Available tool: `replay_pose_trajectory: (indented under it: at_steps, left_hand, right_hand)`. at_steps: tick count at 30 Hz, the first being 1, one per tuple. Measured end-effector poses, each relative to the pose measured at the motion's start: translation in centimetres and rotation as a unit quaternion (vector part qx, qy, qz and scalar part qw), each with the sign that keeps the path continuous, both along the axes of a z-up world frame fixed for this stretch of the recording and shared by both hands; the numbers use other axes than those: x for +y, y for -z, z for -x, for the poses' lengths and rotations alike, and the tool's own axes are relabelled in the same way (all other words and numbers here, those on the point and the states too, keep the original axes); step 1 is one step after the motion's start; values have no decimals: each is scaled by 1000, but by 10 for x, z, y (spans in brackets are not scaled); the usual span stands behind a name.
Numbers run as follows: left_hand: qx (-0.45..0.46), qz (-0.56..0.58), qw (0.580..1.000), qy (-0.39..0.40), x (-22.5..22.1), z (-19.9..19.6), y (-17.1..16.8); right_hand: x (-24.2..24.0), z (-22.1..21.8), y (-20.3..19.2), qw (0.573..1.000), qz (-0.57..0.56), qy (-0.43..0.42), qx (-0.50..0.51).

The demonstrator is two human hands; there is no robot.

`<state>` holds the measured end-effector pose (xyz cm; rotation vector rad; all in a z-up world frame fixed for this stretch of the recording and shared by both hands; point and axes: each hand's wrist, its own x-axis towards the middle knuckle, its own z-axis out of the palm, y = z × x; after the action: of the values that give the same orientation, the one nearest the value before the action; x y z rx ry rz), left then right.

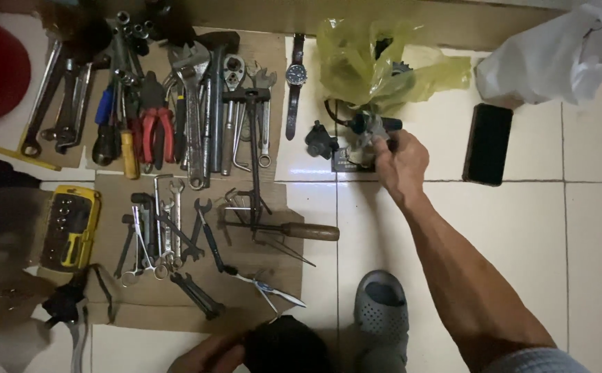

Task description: A person is seated on a stool, inspecting and performing maintenance on a bicycle brake lever assembly using a small tool and a brush, with various other tools laid out on the floor nearby.

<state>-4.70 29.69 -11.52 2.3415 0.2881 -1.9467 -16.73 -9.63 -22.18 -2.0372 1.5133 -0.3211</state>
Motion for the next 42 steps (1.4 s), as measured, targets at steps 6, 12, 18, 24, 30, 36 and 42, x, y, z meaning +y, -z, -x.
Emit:
replay_pose_trajectory:
  at_steps: [6,12,18,24,30,36,42]
  left_hand:
    - [-8,-12,995,94,-8,-1,-6]
    - [-13,-33,997,73,-10,7,1]
    - [-59,2,998,32,-1,16,4]
    - [-39,-23,999,5,4,13,24]
    - [-70,33,996,50,0,21,2]
    - [17,11,988,152,25,8,42]
    - [16,49,988,147,23,2,27]
  right_hand:
    - [4,31,-6,999,7,31,-30]
    - [1,66,1,996,0,71,-56]
    - [-26,86,19,999,10,12,-28]
    - [-40,83,27,990,10,-35,134]
    - [-4,30,10,924,320,-208,12]
    - [24,-28,32,929,239,-280,-29]
    - [11,-24,69,917,141,-279,248]
